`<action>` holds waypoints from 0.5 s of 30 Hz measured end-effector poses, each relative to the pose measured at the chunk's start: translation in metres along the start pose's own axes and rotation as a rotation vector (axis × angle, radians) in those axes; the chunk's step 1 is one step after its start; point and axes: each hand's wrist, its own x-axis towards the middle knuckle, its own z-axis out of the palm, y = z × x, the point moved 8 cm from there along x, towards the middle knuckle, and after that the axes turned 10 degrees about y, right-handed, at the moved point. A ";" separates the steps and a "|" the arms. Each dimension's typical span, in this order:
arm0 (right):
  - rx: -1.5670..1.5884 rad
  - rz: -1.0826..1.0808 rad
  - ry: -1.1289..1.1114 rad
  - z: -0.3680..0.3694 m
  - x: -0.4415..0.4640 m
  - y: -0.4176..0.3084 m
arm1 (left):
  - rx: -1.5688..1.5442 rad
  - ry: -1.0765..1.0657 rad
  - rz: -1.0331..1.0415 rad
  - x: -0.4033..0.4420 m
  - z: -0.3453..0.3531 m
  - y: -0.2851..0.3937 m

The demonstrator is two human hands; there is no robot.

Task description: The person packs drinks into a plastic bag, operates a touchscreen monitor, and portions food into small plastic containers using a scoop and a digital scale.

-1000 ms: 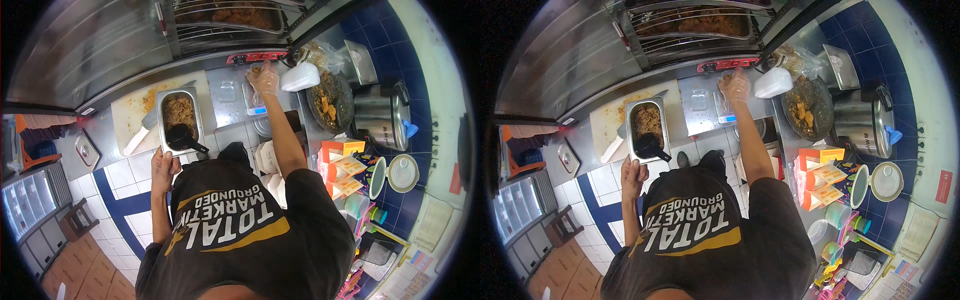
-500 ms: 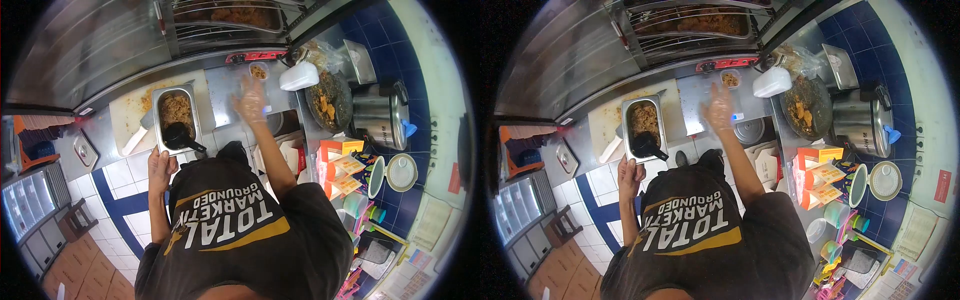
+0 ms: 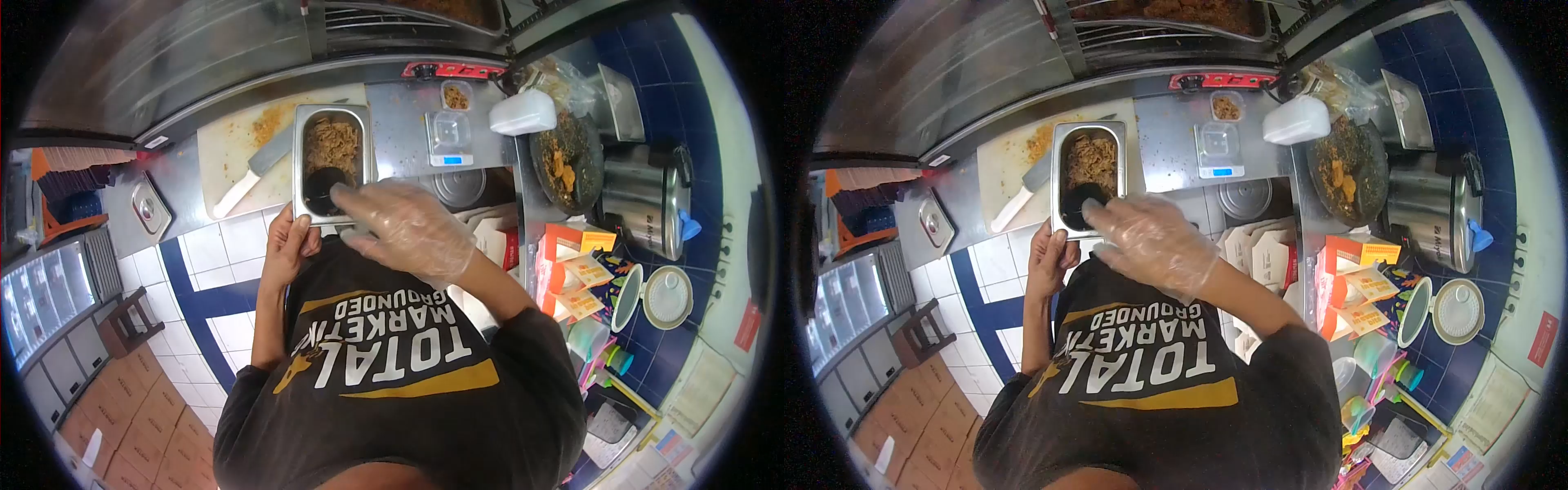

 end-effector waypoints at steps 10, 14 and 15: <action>-0.331 -0.085 -0.092 0.016 -0.019 -0.005 | 0.064 -0.063 -0.029 -0.012 0.013 -0.020; -0.354 -0.089 -0.084 0.015 -0.016 0.003 | 0.087 -0.087 -0.051 -0.016 0.018 -0.026; -0.345 -0.090 -0.085 0.017 -0.018 0.003 | 0.085 -0.113 -0.051 -0.015 0.021 -0.026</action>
